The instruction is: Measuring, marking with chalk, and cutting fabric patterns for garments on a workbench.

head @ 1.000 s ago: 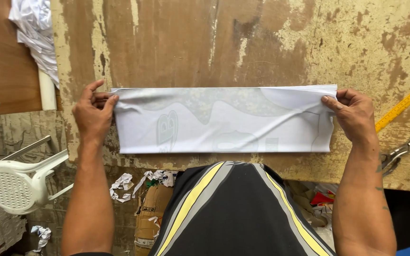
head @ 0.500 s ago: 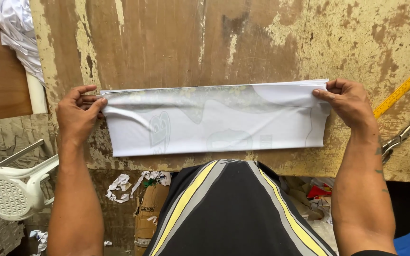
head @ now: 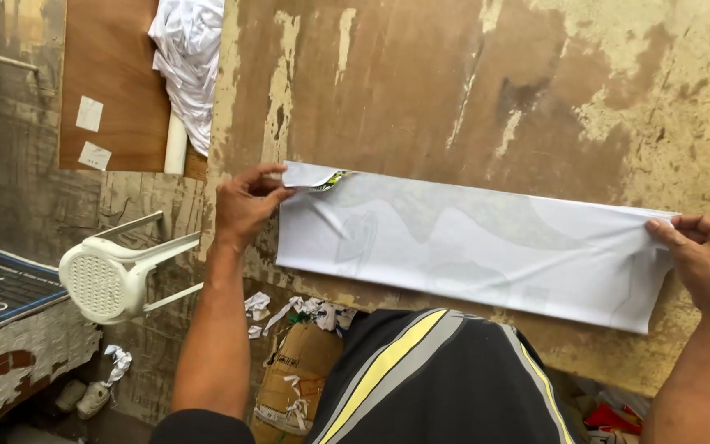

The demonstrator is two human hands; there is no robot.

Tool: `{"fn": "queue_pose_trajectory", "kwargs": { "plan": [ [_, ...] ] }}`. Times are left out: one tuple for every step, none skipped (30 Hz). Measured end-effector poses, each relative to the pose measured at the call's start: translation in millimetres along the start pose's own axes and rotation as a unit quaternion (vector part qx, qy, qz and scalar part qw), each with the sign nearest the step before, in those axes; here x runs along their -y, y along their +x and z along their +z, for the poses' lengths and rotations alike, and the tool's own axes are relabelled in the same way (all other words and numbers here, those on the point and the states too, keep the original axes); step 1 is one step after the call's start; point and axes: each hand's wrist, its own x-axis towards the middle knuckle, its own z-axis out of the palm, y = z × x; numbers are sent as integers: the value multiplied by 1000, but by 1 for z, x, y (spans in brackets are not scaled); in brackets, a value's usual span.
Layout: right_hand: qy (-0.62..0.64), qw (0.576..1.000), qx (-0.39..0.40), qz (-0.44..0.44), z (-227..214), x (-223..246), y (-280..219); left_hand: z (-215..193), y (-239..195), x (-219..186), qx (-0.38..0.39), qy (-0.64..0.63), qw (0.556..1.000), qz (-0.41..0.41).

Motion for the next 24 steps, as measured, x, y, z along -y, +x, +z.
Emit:
{"fn": "queue_pose_trajectory", "kwargs": {
  "plan": [
    [-2, 1000, 4, 2, -2, -16, 11, 3, 8, 9, 1, 1, 1000, -5],
    [8, 1000, 5, -7, -2, -32, 22, 5, 15, 18, -22, 29, 999, -10],
    [17, 1000, 6, -17, -2, -48, 33, 8, 21, 28, -45, 57, 997, -16],
    [13, 1000, 7, -15, -1, -45, 33, 9, 23, 30, -43, 55, 997, -19],
    [-3, 1000, 5, -13, -1, -42, 33, 11, 25, 31, -48, 68, 996, -19],
    [-18, 1000, 0, -11, -2, -39, 34, 14, 32, 31, -52, 80, 995, -14],
    [-19, 1000, -2, -9, 0, -29, 27, 12, 30, 25, -50, 78, 996, -13],
    [-36, 999, -10, -18, -2, -20, 18, 13, 30, 19, -51, 65, 996, -34],
    [-53, 998, -17, -27, -3, -12, 11, 15, 30, 12, -53, 52, 996, -54],
    [-58, 998, -26, -20, -1, -10, 10, 16, 33, 28, -42, 46, 997, -51],
    [-72, 996, -25, -40, 1, -9, 11, 18, 37, 45, -61, 53, 997, -15],
    [-89, 994, -28, -57, -4, -11, 9, 26, 43, 61, -75, 55, 995, 23],
    [-96, 993, -42, -47, -7, -5, -2, 29, 41, 56, -60, 45, 997, 28],
    [-74, 994, -24, -77, -6, 3, -10, 27, 39, 52, -64, 75, 995, 28],
    [-53, 993, -7, -108, -4, 11, -16, 25, 38, 48, -69, 104, 992, 28],
    [-57, 993, -15, -102, -12, 27, -32, 25, 36, 45, -60, 98, 993, 32],
    [-46, 995, 59, -69, -19, 44, -48, 24, 34, 43, -61, 105, 992, 37],
    [-32, 990, 132, -37, -23, 61, -63, 23, 33, 41, -64, 114, 991, 42],
    [-34, 991, 124, -32, -29, 62, -65, 25, 32, 34, -56, 108, 991, 46],
    [-11, 984, 179, -18, -34, 62, -68, 24, 30, 27, -51, 117, 991, 38],
    [13, 972, 233, -3, -38, 63, -71, 22, 28, 20, -45, 126, 991, 30],
    [15, 974, 228, 1, -35, 72, -70, 22, 29, 15, -38, 125, 991, 34],
    [-19, 986, 166, 18, -33, 81, -70, 22, 29, 11, -25, 128, 991, 11],
    [-53, 992, 107, 34, -29, 91, -68, 20, 28, 6, -14, 133, 991, -12]
  ]
}}
